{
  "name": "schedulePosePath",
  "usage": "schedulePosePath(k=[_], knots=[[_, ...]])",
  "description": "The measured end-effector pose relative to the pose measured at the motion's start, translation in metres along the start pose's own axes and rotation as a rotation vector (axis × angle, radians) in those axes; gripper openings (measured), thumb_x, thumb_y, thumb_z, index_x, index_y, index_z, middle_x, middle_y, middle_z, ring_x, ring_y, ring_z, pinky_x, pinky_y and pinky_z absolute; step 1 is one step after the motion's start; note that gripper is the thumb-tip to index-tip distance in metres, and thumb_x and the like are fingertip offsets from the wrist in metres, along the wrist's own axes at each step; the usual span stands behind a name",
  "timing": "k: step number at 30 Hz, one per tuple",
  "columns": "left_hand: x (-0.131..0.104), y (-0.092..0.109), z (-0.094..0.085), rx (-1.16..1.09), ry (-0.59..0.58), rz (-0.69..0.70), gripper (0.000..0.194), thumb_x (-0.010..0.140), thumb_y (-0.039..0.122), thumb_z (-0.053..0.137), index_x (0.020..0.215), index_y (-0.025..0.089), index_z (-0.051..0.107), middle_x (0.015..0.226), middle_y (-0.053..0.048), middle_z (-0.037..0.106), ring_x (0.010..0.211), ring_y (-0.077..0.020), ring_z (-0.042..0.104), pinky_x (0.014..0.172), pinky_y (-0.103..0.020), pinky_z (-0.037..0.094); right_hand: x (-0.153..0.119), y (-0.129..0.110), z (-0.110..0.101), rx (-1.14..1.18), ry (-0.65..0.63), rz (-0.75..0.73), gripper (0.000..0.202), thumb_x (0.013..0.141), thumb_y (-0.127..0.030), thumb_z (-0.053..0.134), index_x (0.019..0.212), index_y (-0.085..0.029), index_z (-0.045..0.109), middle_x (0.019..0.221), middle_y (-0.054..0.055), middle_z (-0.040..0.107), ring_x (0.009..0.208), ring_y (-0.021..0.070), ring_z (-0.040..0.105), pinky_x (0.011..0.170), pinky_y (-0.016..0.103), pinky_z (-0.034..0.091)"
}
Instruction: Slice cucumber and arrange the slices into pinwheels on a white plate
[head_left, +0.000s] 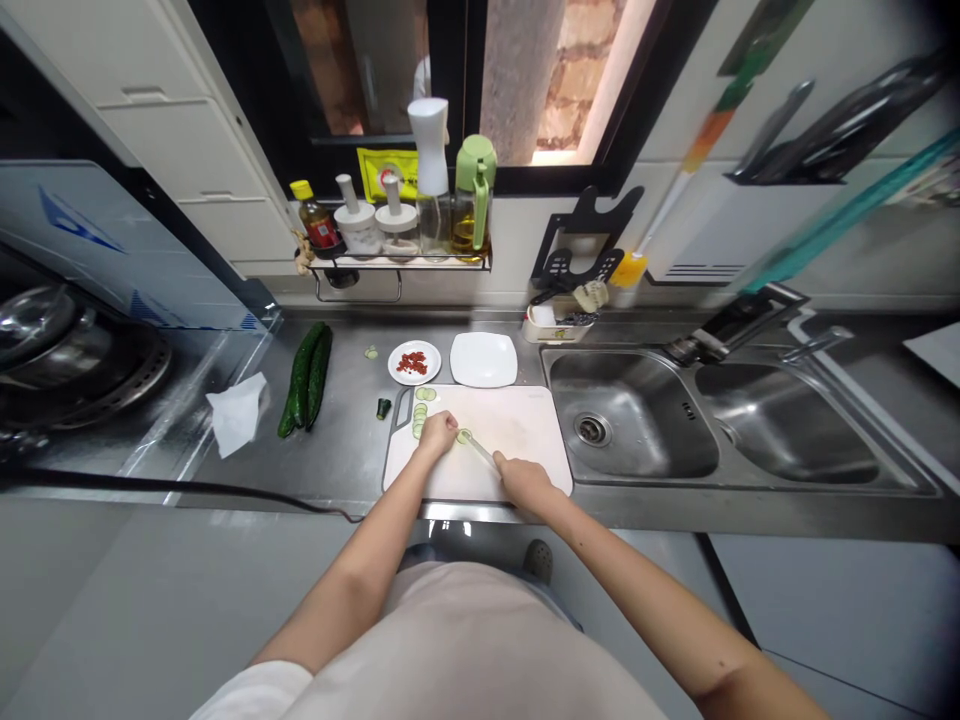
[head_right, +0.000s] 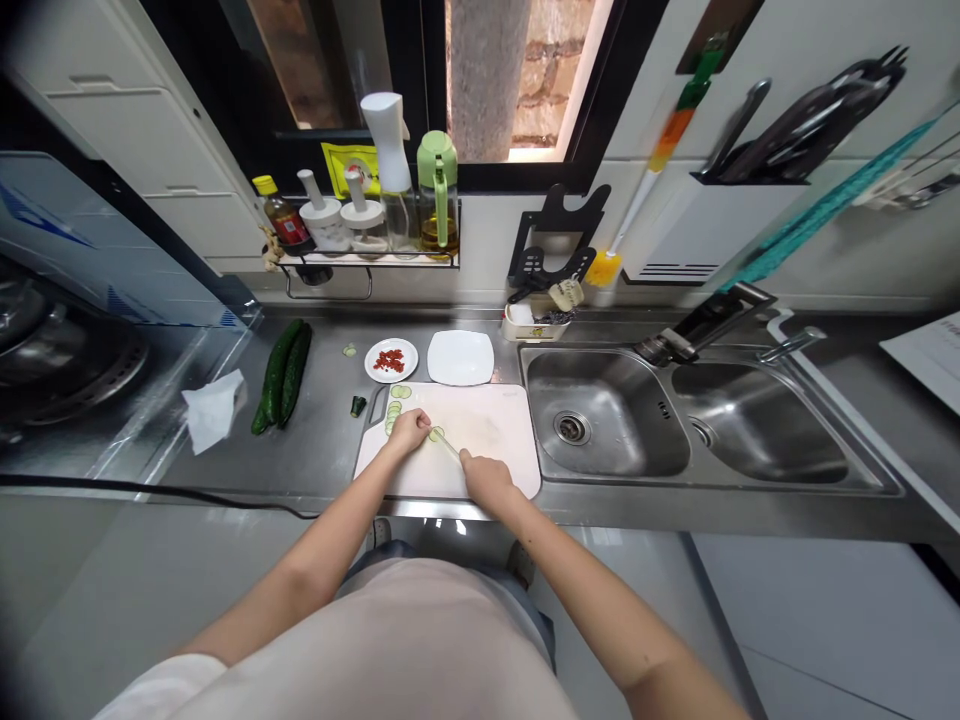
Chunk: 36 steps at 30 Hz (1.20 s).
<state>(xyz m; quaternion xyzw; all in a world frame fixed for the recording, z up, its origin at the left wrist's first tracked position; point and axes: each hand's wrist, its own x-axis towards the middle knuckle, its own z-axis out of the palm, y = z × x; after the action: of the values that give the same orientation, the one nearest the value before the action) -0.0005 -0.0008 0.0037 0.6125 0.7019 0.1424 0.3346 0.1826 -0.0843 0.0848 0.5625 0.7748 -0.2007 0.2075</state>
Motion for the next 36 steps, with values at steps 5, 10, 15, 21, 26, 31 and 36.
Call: schedulePosePath(k=[5, 10, 15, 21, 26, 31, 36], knots=[[0.001, 0.000, 0.000, 0.002, -0.004, -0.005, 0.013, 0.070, 0.013, 0.064, 0.082, 0.018, 0.066, 0.081, -0.003, 0.070, 0.077, -0.0147, 0.061, 0.071, -0.022, 0.043, -0.001, -0.002, -0.001, 0.021, -0.009, 0.010, 0.035, 0.086, -0.009, 0.037, 0.120, -0.017, 0.044, 0.099, 0.015, 0.067, 0.095, 0.0231, 0.065, 0.076, 0.031, 0.045], [0.001, 0.000, 0.001, -0.002, -0.006, -0.012, 0.013, 0.070, 0.013, 0.065, 0.082, 0.018, 0.066, 0.081, -0.003, 0.070, 0.079, -0.0147, 0.062, 0.072, -0.022, 0.043, -0.005, -0.001, -0.003, 0.019, -0.028, 0.018, 0.035, 0.086, -0.010, 0.039, 0.120, -0.016, 0.044, 0.099, 0.016, 0.067, 0.096, 0.0236, 0.065, 0.076, 0.032, 0.045], [0.000, 0.000, 0.001, -0.001, -0.002, 0.007, 0.012, 0.071, 0.014, 0.063, 0.082, 0.017, 0.066, 0.082, -0.003, 0.069, 0.078, -0.0143, 0.061, 0.072, -0.022, 0.043, -0.002, -0.005, -0.006, 0.032, -0.021, 0.020, 0.037, 0.086, -0.009, 0.038, 0.122, -0.016, 0.044, 0.100, 0.016, 0.067, 0.095, 0.0235, 0.065, 0.075, 0.032, 0.045], [-0.004, 0.000, 0.001, 0.028, 0.016, 0.028, 0.012, 0.073, 0.013, 0.060, 0.083, 0.018, 0.066, 0.085, -0.004, 0.069, 0.080, -0.0153, 0.061, 0.073, -0.023, 0.043, -0.008, -0.003, -0.003, 0.024, -0.016, 0.017, 0.037, 0.083, -0.009, 0.038, 0.119, -0.015, 0.045, 0.099, 0.015, 0.067, 0.094, 0.0263, 0.065, 0.072, 0.032, 0.044], [-0.009, 0.002, 0.001, 0.059, 0.029, 0.058, 0.013, 0.078, 0.014, 0.056, 0.086, 0.017, 0.065, 0.089, -0.006, 0.069, 0.085, -0.0167, 0.060, 0.076, -0.025, 0.042, -0.021, 0.003, 0.002, 0.033, -0.031, 0.018, 0.037, 0.084, -0.013, 0.041, 0.120, -0.016, 0.044, 0.102, 0.016, 0.066, 0.096, 0.0267, 0.063, 0.072, 0.032, 0.042], [-0.016, 0.002, 0.003, 0.086, 0.064, 0.104, 0.021, 0.086, 0.015, 0.044, 0.091, 0.016, 0.064, 0.096, -0.009, 0.067, 0.094, -0.0187, 0.059, 0.083, -0.028, 0.042, -0.028, 0.013, 0.011, 0.079, 0.041, 0.015, 0.030, 0.087, -0.019, 0.038, 0.117, -0.019, 0.045, 0.100, 0.013, 0.066, 0.094, 0.0246, 0.063, 0.072, 0.030, 0.039], [-0.020, 0.002, 0.007, 0.105, 0.077, 0.109, 0.021, 0.085, 0.015, 0.046, 0.097, 0.017, 0.063, 0.099, -0.010, 0.065, 0.098, -0.0199, 0.058, 0.086, -0.030, 0.041, -0.024, 0.022, 0.017, 0.146, 0.144, 0.177, 0.030, 0.093, -0.027, 0.031, 0.120, -0.020, 0.041, 0.096, 0.011, 0.067, 0.089, 0.0236, 0.064, 0.070, 0.029, 0.037]])
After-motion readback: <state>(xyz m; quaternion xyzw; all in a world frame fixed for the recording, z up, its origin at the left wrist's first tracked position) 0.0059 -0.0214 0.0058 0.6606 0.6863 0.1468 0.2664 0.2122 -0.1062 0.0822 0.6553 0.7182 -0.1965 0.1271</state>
